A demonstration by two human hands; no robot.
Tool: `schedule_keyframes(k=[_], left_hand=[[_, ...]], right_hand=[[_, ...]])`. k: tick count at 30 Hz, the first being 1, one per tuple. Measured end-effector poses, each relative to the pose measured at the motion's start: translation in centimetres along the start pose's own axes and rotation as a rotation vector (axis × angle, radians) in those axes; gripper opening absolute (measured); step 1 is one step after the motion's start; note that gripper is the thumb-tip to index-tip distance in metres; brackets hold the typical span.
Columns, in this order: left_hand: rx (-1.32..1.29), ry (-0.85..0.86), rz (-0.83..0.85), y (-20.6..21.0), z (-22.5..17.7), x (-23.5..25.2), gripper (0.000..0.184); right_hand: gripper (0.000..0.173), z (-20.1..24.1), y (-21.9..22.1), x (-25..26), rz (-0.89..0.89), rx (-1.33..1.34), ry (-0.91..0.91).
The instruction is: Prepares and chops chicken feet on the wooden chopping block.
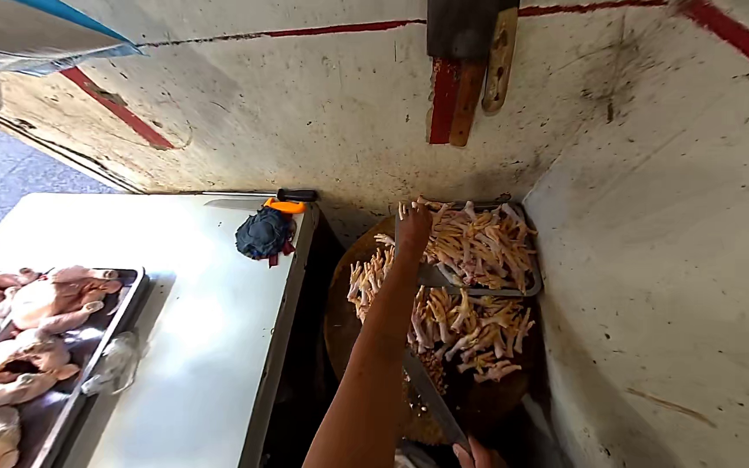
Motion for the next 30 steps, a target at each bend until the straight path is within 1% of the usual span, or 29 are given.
schedule_keyframes(k=[2, 4, 6, 7, 8, 10, 11, 13, 15, 16, 17, 19, 21, 22, 26, 29, 30], left_hand=[[-0.248, -0.030, -0.052, -1.5, 0.3, -2.9, 0.055], [-0.562, -0.082, -0.118, -3.3, 1.0, -8.2, 0.047], [-0.898, -0.155, -0.219, -4.2, 2.3, -15.8, 0.041], [-1.016, -0.191, -0.280, -4.1, 2.9, -20.0, 0.036], [-1.069, -0.225, -0.316, -3.7, 3.5, -24.2, 0.032], [-1.010, -0.293, -0.295, -1.7, 4.5, -31.8, 0.022], [-0.910, -0.321, -0.226, -0.5, 5.0, -34.7, 0.021], [-0.644, -0.359, 0.007, 1.9, 5.9, -39.5, 0.024], [-0.485, -0.347, 0.233, 3.7, 6.5, -41.7, 0.026], [-0.449, -0.337, 0.311, 4.4, 6.7, -42.6, 0.026], [-0.432, -0.326, 0.352, 4.9, 6.9, -43.1, 0.025], [-0.417, -0.302, 0.373, 5.0, 7.1, -43.4, 0.025], [-0.394, -0.268, 0.378, 4.7, 7.1, -43.2, 0.026], [-0.384, -0.248, 0.382, 4.6, 6.9, -43.0, 0.026], [-0.368, -0.195, 0.397, 4.0, 6.8, -42.3, 0.026], [-0.330, -0.172, 0.440, 3.8, 6.8, -41.9, 0.027], [-0.306, -0.157, 0.457, 3.8, 6.8, -41.6, 0.027]], right_hand=[[0.050, -0.1, -0.2, -0.2, 0.021, -0.002, 0.029], [0.050, 0.0, -0.2, -0.2, 0.048, -0.017, 0.048], [0.049, 0.0, 0.1, 0.2, 0.046, -0.020, 0.050], [0.049, 0.0, 0.3, 0.5, 0.037, -0.017, 0.049], [0.049, -0.2, 0.4, 0.7, 0.037, -0.016, 0.054], [0.049, -0.1, 0.2, 0.8, 0.057, -0.015, 0.054], [0.049, 0.4, -0.1, 0.7, 0.049, -0.014, 0.040], [0.046, 1.4, 0.1, -0.7, 0.012, -0.048, 0.019], [0.046, 2.7, 0.4, -1.9, -0.047, -0.084, -0.003], [0.046, 2.8, 0.9, -2.7, -0.081, -0.087, -0.027], [0.046, 2.6, 1.5, -3.3, -0.126, -0.079, -0.064], [0.045, 1.9, 3.0, -3.9, -0.183, -0.099, -0.109], [0.044, 1.3, 4.1, -3.9, -0.136, -0.178, -0.046], [0.043, 1.3, 4.1, -4.1, -0.141, -0.191, -0.036], [0.040, 2.5, 4.7, -5.9, -0.290, -0.135, -0.177], [0.042, 2.6, 5.4, -4.8, -0.153, -0.284, -0.040], [0.041, 2.7, 5.3, -4.8, -0.164, -0.292, -0.033]])
Point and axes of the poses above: each hand's wrist, its own x-axis towards the middle knuckle, its own y-axis out of the palm, z = x × y, the point moved 5 cm from there along x, towards the middle knuckle, and after that the axes turned 10 degrees about y, right-handed, at the moved point
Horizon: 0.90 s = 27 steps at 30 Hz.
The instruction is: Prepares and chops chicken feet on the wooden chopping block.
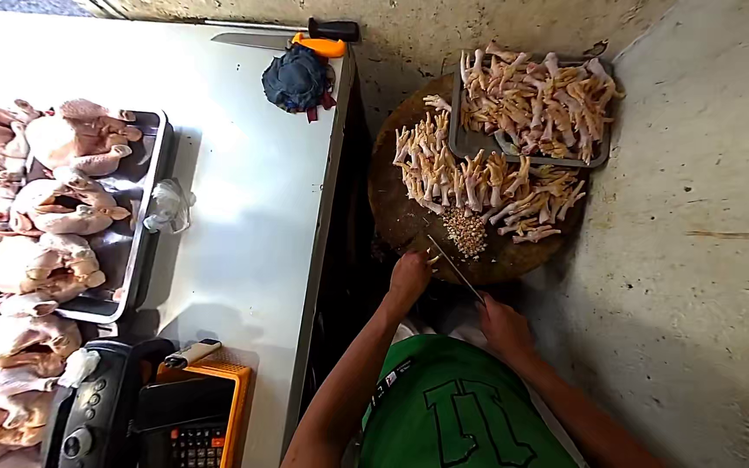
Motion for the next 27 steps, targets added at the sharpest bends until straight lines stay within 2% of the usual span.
schedule_keyframes(k=[4, 8, 10, 13, 16, 21, 22, 24, 25, 27], left_hand=[[0.122, 0.085, -0.018, -0.4, 0.9, 0.2, 0.026], [0.154, 0.133, -0.045, -0.6, 1.7, 0.2, 0.027], [0.021, 0.071, -0.128, -1.2, 2.1, -0.6, 0.028], [-0.288, -0.133, -0.259, -0.3, 3.4, -2.4, 0.026], [-0.428, -0.272, -0.213, 2.7, 4.2, -2.6, 0.026], [-0.587, -0.353, -0.305, 4.0, 4.3, -2.1, 0.020], [-0.594, -0.358, -0.327, 4.0, 4.3, -2.1, 0.019], [-0.619, -0.343, -0.389, 3.9, 4.4, -2.1, 0.018], [-0.640, -0.317, -0.438, 4.1, 4.4, -2.3, 0.018], [-0.675, -0.254, -0.541, 4.2, 4.7, -2.3, 0.022]], right_hand=[[0.040, 1.0, -0.7, -1.2, -0.144, 0.143, -0.104], [0.041, 1.0, -0.2, 1.4, 0.054, 0.027, -0.053], [0.040, 0.8, -0.4, 1.4, 0.008, 0.042, -0.074], [0.040, -0.1, 0.9, 0.5, -0.112, 0.138, -0.130], [0.039, 0.0, 1.3, 0.6, -0.065, 0.100, -0.049], [0.039, 2.1, 0.2, -1.0, -0.256, 0.201, -0.183], [0.039, 2.4, 0.4, -0.7, -0.219, 0.161, -0.176], [0.041, 2.6, 0.8, 0.6, -0.012, 0.017, -0.052], [0.042, 2.4, 0.9, 0.9, 0.026, -0.003, -0.024], [0.040, 2.4, 0.2, 0.5, -0.025, 0.064, -0.050]])
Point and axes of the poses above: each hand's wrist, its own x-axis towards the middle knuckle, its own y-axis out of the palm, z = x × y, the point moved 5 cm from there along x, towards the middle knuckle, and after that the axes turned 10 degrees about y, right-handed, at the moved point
